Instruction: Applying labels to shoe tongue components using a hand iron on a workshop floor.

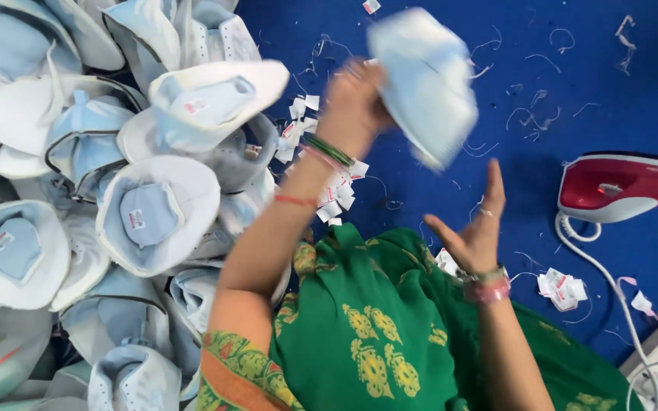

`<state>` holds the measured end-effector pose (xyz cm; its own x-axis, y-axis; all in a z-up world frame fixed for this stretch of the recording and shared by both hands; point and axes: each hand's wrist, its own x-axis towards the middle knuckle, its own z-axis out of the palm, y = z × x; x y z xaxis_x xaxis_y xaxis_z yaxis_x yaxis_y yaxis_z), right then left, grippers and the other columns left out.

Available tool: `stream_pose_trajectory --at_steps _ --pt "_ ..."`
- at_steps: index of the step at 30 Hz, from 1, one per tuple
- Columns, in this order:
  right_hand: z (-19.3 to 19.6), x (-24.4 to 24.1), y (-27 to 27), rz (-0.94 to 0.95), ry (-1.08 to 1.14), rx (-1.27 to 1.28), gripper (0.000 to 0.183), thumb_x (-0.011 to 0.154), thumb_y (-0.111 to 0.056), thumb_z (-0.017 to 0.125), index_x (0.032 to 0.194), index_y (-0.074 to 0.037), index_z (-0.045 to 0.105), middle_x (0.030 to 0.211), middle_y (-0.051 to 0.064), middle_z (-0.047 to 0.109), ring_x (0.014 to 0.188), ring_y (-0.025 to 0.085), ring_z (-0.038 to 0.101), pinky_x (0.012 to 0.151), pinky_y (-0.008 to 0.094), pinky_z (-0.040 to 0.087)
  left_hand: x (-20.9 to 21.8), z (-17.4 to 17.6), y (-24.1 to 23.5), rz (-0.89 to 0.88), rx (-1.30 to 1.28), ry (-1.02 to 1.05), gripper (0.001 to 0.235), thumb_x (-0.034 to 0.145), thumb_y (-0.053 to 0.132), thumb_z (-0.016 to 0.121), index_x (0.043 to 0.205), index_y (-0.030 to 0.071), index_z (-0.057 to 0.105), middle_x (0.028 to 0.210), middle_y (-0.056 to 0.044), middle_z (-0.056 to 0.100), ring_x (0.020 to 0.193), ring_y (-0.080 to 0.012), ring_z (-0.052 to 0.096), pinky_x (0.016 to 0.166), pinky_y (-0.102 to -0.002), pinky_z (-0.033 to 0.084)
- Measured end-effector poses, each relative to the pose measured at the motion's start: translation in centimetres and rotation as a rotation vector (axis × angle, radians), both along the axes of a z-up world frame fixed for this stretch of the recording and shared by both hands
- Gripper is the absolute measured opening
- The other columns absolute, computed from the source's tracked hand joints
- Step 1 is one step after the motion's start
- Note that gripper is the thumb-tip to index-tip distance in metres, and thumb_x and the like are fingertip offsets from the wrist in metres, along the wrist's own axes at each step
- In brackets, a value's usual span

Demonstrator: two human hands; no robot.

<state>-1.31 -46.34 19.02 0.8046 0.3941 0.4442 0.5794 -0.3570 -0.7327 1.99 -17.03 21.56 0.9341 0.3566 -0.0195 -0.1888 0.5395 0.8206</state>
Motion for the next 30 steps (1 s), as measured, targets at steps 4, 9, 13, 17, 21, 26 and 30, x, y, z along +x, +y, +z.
stream_pose_trajectory --at_steps 4,9,13,17,21,26,30 --pt "-4.7 2.3 0.9 -0.035 0.169 0.149 0.056 0.095 -0.019 0.075 0.144 -0.005 0.051 0.137 0.016 0.061 0.13 0.033 0.061 0.113 0.043 0.047 -2.1 -0.8 -6.8 -0.304 -0.403 0.034 0.019 0.106 0.023 0.061 0.114 0.007 0.057 0.102 -0.013 0.07 0.09 -0.0292 0.074 0.07 -0.049 0.066" --pt "-1.9 2.9 -1.7 -0.049 1.004 0.985 0.049 0.106 -0.022 0.066 0.147 0.0 0.051 0.137 0.013 0.063 0.127 0.029 0.063 0.112 0.047 0.05 -2.8 0.0 -5.0 -0.227 0.307 -0.094 0.034 0.111 0.02 0.057 0.14 0.001 0.06 0.122 -0.013 0.07 0.114 -0.0207 0.069 0.096 -0.039 0.064" --pt "-0.7 2.7 -3.5 0.165 1.238 1.191 0.045 0.108 -0.023 0.058 0.148 -0.004 0.051 0.144 0.012 0.062 0.133 0.03 0.061 0.118 0.047 0.049 -3.8 1.4 -7.0 -0.401 0.575 -0.058 0.045 0.108 0.021 0.06 0.147 -0.001 0.049 0.143 -0.017 0.058 0.127 -0.0217 0.063 0.104 -0.034 0.057" --pt "-0.1 2.2 -3.9 0.151 1.235 1.2 0.045 0.107 -0.025 0.055 0.148 -0.005 0.051 0.143 0.012 0.062 0.131 0.029 0.062 0.115 0.044 0.049 -4.4 0.5 -10.7 0.045 1.833 -0.342 0.026 0.093 0.05 0.06 0.095 0.024 0.064 0.134 -0.011 0.064 0.118 -0.029 0.064 0.094 -0.038 0.054" --pt "-0.1 2.0 -5.2 -0.088 0.801 0.708 0.037 0.116 -0.026 0.05 0.145 -0.003 0.053 0.138 0.012 0.064 0.124 0.027 0.063 0.111 0.042 0.051 -4.9 0.8 -12.5 -0.193 1.587 -0.203 0.032 0.106 0.033 0.059 0.105 0.003 0.07 0.112 -0.016 0.072 0.112 -0.0344 0.069 0.107 -0.053 0.054" --pt "2.4 -2.1 -4.7 -0.136 0.176 -0.063 0.023 0.103 -0.01 0.061 0.126 -0.009 0.062 0.121 0.011 0.069 0.102 0.02 0.067 0.088 0.035 0.054 -0.5 -4.7 -12.0 -0.85 1.458 0.309 0.035 0.1 0.038 0.057 0.091 0.008 0.073 0.085 -0.018 0.071 0.08 -0.0424 0.067 0.072 -0.056 0.054" --pt "-6.5 -7.0 -0.8 0.224 -0.001 -0.393 0.055 0.092 -0.03 0.077 0.136 -0.003 0.058 0.149 0.018 0.055 0.141 0.039 0.049 0.121 0.054 0.033 0.0 -13.8 -11.7 -0.853 1.609 0.319 0.029 0.099 0.04 0.06 0.104 0.014 0.073 0.098 -0.02 0.071 0.091 -0.0418 0.067 0.08 -0.054 0.052"
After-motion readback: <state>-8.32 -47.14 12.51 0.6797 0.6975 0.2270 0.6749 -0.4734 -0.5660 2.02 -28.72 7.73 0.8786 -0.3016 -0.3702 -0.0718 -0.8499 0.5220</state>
